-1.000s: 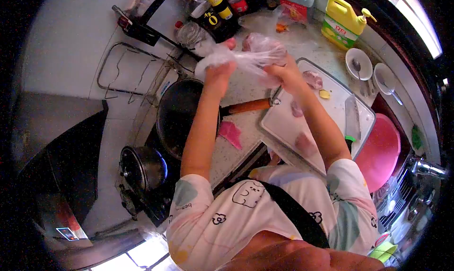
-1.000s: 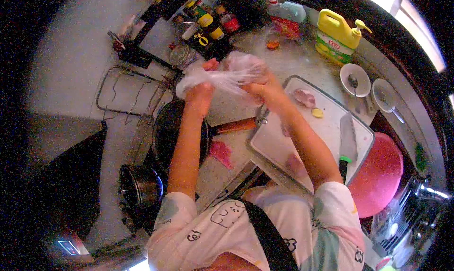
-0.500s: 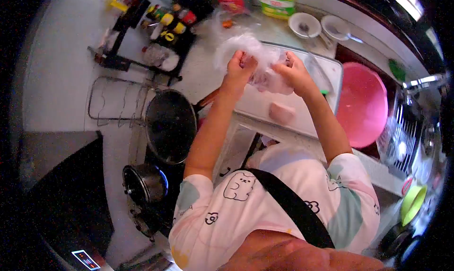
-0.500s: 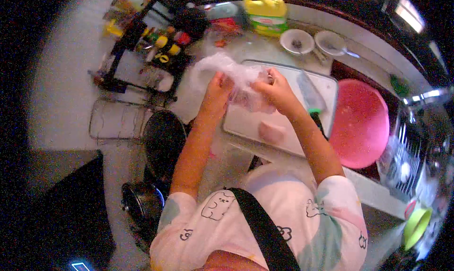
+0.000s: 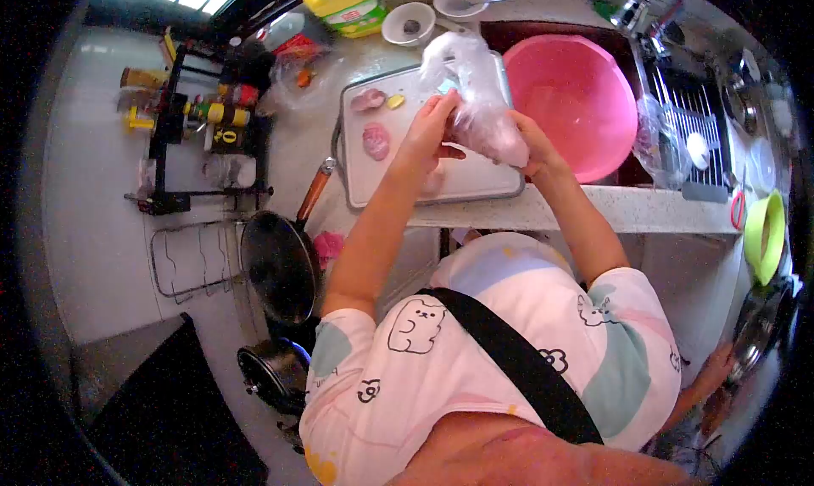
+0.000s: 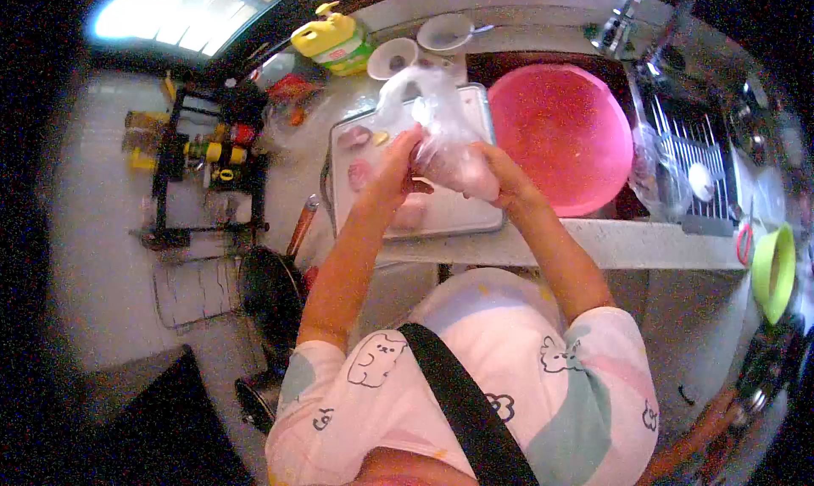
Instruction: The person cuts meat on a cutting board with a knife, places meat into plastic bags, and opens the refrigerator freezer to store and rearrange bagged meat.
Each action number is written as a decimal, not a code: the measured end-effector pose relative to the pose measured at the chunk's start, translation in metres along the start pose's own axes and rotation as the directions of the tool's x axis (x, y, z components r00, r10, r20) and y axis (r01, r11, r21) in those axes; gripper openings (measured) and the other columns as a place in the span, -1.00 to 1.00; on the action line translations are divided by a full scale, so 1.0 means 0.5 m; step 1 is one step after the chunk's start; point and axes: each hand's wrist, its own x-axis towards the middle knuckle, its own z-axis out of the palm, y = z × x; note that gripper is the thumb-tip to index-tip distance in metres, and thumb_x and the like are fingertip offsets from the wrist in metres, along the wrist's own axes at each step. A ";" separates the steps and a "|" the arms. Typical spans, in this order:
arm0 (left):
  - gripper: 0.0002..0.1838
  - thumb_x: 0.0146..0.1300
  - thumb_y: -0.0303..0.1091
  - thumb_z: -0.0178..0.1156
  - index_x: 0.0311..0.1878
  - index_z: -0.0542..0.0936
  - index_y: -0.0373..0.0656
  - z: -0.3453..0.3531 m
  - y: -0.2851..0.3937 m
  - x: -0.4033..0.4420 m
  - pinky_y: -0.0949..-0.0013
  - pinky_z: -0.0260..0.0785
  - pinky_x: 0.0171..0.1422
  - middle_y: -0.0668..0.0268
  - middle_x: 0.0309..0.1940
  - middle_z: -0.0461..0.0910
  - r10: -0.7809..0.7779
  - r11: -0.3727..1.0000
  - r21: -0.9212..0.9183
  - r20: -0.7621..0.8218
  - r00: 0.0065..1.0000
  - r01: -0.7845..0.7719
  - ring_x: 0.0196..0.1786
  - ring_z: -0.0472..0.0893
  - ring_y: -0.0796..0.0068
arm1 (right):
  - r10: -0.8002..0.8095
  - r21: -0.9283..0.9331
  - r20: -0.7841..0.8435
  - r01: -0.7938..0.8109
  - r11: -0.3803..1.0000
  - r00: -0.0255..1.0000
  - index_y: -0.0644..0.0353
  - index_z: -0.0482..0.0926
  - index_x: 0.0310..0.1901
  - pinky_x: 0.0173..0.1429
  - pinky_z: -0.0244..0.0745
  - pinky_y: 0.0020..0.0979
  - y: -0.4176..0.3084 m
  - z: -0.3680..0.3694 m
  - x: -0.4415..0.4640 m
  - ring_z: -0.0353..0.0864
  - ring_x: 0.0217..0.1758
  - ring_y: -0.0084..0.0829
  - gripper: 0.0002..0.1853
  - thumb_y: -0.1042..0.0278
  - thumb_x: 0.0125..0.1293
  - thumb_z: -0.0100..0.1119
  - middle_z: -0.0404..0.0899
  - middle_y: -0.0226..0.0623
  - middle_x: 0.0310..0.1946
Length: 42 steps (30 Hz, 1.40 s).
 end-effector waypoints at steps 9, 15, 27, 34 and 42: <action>-0.54 0.36 0.06 -0.12 0.08 0.44 -0.09 0.103 -0.005 0.001 0.41 0.42 -0.44 0.32 -0.35 0.50 0.088 0.994 0.040 0.304 0.948 -0.105 -0.43 0.51 0.52 | -0.088 0.241 0.229 0.031 0.970 0.969 0.24 0.30 0.16 -0.81 0.28 -0.51 -0.012 -0.085 -0.109 0.35 -0.80 -0.49 -0.35 -0.18 0.27 -0.19 0.48 -0.02 -0.40; -0.63 0.36 -0.08 -0.05 0.09 0.45 -0.08 0.138 -0.007 0.003 0.50 0.42 -0.41 0.34 -0.33 0.50 0.113 0.970 0.167 0.327 0.938 -0.175 -0.43 0.50 0.60 | -0.153 0.513 0.412 -0.090 0.854 0.898 0.35 0.27 0.16 -0.86 0.18 -0.57 -0.036 -0.097 -0.160 0.31 -0.82 -0.55 -0.18 -0.34 0.16 -0.08 0.49 -0.04 -0.35; -0.52 0.19 -0.06 0.19 0.06 0.46 -0.18 0.187 -0.049 0.035 0.31 0.41 -0.21 0.30 -0.17 0.55 0.477 0.698 0.410 0.347 0.808 -0.588 -0.27 0.54 0.41 | -0.273 -0.020 -0.183 0.274 0.962 0.944 0.28 0.37 0.10 -0.57 0.48 -0.52 -0.063 -0.166 -0.207 0.57 -0.50 -0.51 -0.48 0.09 0.21 0.00 0.54 -0.23 -0.18; -0.62 0.07 -0.08 0.29 -0.35 0.59 -0.28 0.215 -0.074 0.091 0.30 0.37 -0.32 0.27 -0.47 0.57 0.425 0.664 0.547 0.284 0.859 -0.509 -0.40 0.53 0.41 | -0.382 -0.623 -0.310 0.118 0.773 0.871 0.24 0.47 -0.13 -0.21 0.49 -0.45 -0.045 -0.176 -0.167 0.54 -0.30 -0.51 -0.62 0.21 0.06 0.26 0.55 -0.30 -0.28; -0.67 0.23 -0.11 0.17 -0.36 0.58 -0.24 0.234 -0.034 0.035 0.48 0.27 -0.56 0.34 -0.52 0.56 0.283 0.949 0.105 0.133 0.950 -0.298 -0.56 0.48 0.61 | -0.635 -0.960 -0.055 0.133 0.246 0.771 0.22 0.40 0.08 0.00 0.44 -0.45 -0.092 -0.130 -0.227 0.49 -0.08 -0.49 -0.49 0.37 0.05 0.26 0.48 -0.33 -0.07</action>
